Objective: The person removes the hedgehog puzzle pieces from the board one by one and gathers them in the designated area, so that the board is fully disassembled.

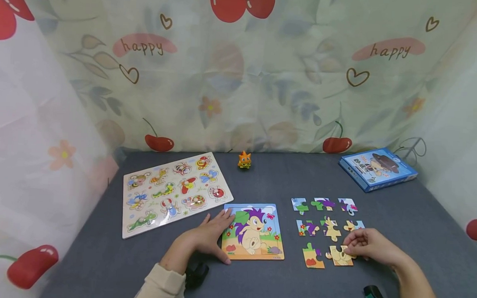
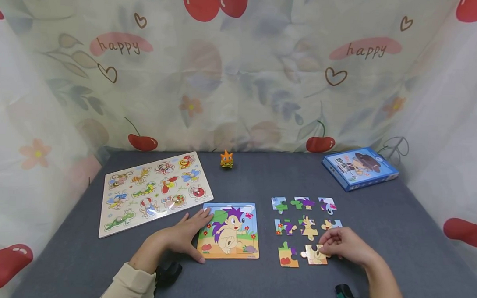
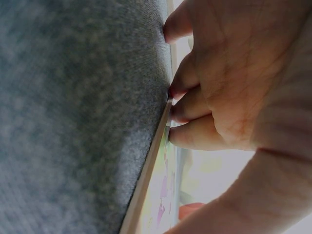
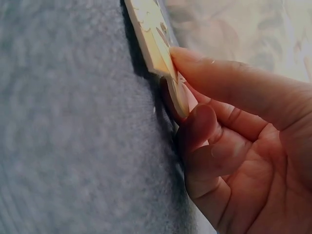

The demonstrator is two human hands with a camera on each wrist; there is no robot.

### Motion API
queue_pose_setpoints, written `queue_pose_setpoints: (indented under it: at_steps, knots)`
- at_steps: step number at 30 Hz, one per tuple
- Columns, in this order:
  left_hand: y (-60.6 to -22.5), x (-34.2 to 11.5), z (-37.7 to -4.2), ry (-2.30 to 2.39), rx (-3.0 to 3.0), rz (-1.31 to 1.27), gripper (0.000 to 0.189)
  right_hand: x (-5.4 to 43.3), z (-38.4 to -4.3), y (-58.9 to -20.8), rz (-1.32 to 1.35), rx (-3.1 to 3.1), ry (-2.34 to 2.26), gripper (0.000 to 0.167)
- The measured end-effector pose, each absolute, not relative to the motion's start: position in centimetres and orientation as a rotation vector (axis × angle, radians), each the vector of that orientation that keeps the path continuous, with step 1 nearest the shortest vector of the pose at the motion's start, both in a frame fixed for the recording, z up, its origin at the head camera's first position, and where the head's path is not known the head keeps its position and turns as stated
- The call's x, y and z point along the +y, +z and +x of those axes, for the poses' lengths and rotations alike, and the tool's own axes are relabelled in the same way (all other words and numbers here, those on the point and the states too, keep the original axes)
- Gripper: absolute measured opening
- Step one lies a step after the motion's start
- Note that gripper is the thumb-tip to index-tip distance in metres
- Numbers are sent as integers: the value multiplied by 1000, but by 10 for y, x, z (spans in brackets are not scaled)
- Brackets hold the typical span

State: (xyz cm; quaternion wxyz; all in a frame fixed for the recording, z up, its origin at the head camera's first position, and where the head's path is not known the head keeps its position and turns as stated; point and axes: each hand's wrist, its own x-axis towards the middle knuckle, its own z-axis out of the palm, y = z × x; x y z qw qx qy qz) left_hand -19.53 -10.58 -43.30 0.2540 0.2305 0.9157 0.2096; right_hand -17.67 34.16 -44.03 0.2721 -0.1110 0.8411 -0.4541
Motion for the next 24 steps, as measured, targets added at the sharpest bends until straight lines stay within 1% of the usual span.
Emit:
queue_pose_setpoints:
  at_steps: [13, 24]
  knots:
    - [-432, -106, -195, 574, 2482, 618, 110, 337, -177, -441, -276, 2282, -1223, 30]
    - [-431, -105, -195, 577, 2481, 618, 110, 347, -177, -442, -349, 2211, -1255, 30]
